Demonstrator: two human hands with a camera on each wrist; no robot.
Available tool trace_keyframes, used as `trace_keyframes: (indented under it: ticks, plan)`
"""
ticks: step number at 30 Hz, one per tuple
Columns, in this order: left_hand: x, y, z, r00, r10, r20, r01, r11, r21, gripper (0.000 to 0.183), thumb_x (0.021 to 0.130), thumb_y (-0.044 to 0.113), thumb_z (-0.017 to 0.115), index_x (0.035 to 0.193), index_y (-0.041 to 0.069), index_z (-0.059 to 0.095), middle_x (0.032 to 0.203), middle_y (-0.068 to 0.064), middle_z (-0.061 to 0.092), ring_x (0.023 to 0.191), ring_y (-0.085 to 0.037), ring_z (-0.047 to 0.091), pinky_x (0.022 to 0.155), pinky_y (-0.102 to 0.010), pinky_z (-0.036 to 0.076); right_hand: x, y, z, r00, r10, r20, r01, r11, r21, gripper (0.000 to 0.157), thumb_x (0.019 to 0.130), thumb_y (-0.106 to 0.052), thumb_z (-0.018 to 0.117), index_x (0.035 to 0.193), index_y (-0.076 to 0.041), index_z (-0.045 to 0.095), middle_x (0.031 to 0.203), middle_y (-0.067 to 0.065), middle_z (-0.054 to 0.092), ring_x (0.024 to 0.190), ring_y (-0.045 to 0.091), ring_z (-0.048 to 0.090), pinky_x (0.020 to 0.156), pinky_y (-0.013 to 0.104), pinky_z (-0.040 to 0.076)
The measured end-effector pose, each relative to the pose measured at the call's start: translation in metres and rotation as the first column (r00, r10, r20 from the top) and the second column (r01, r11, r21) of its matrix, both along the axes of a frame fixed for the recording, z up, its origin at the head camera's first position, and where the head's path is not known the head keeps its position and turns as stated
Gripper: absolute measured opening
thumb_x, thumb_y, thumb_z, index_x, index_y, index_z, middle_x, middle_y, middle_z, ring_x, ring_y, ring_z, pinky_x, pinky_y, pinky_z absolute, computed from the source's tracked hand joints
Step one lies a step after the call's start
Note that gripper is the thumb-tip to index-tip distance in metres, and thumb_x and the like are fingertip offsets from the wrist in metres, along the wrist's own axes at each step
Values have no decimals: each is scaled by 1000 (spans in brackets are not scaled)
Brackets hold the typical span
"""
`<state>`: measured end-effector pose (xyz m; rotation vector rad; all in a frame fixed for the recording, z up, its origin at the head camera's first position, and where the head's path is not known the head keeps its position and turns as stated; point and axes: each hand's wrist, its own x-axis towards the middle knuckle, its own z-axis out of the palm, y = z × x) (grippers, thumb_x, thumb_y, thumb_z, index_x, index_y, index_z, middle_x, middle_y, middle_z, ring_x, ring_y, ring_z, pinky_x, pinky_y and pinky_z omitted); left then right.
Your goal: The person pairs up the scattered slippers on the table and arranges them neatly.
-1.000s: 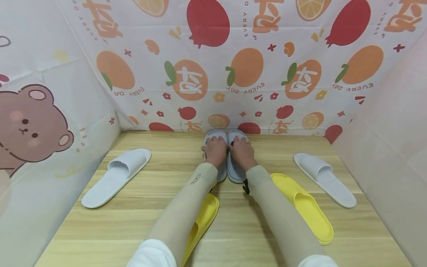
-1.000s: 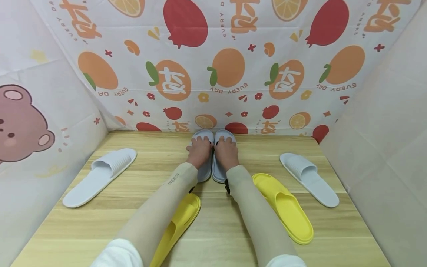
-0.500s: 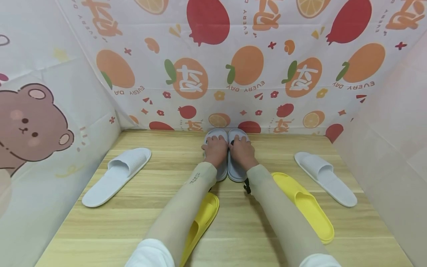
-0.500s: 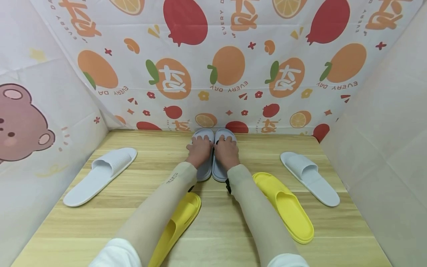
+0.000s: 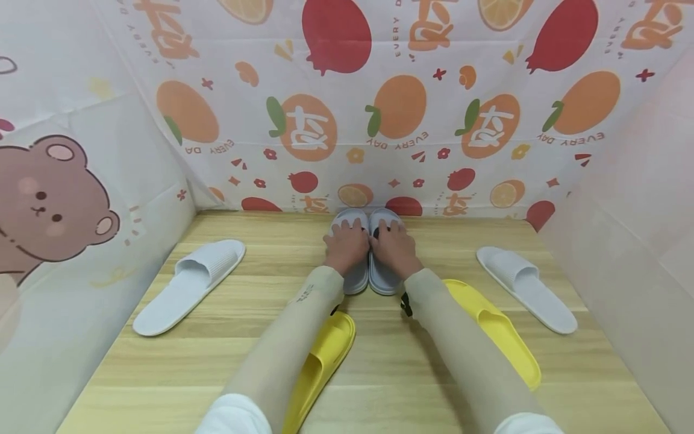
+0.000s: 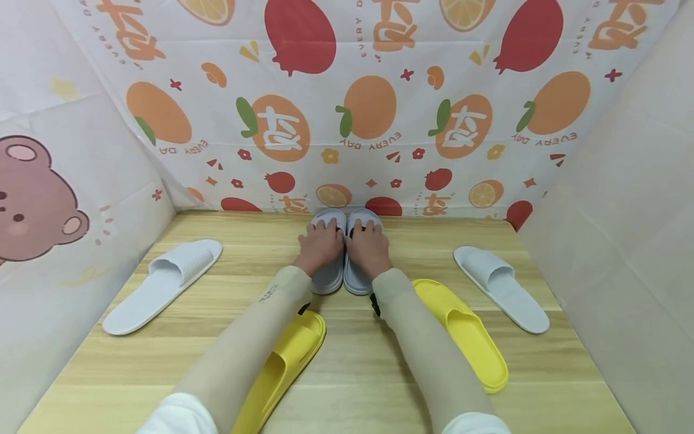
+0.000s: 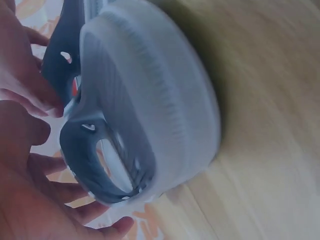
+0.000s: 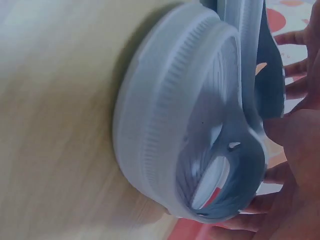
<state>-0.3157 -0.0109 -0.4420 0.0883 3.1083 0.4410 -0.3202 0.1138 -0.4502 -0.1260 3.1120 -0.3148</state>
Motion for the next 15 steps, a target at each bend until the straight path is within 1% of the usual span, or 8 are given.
trace_keyframes:
  ticks: [4, 8, 11, 15]
  plan:
    - [6, -5, 2, 1000, -21, -15, 20, 1000, -24, 49, 109, 35, 34, 150, 10, 43, 142, -23, 48, 129, -45, 45, 102, -67, 36, 9, -4, 6, 999, 35, -41, -33, 999, 43, 62, 105, -46, 44, 154, -10, 35, 147, 23, 42, 138, 40, 41, 105, 55, 44]
    - [14, -7, 5, 998, -44, -42, 42, 998, -50, 47, 109, 34, 35, 148, 10, 45, 141, -22, 50, 126, -43, 46, 100, -66, 38, 19, -6, 10, 995, 70, -72, -66, 996, 67, 60, 106, -44, 44, 154, -10, 36, 148, 24, 42, 138, 41, 40, 107, 54, 42]
    - [21, -9, 8, 996, -70, -63, 66, 996, -65, 47, 109, 36, 34, 147, 11, 46, 139, -20, 52, 124, -42, 47, 98, -65, 40, 25, -2, 10, 991, 92, -99, -85, 994, 74, 59, 105, -42, 45, 154, -9, 38, 149, 24, 43, 140, 42, 40, 109, 54, 42]
    - [33, -13, 13, 991, -108, -81, 104, 993, -55, 48, 108, 41, 35, 145, 13, 49, 138, -19, 54, 124, -42, 48, 97, -64, 40, 35, 5, 10, 985, 117, -130, -108, 991, 77, 57, 105, -41, 47, 152, -9, 41, 145, 23, 47, 136, 41, 44, 108, 54, 43]
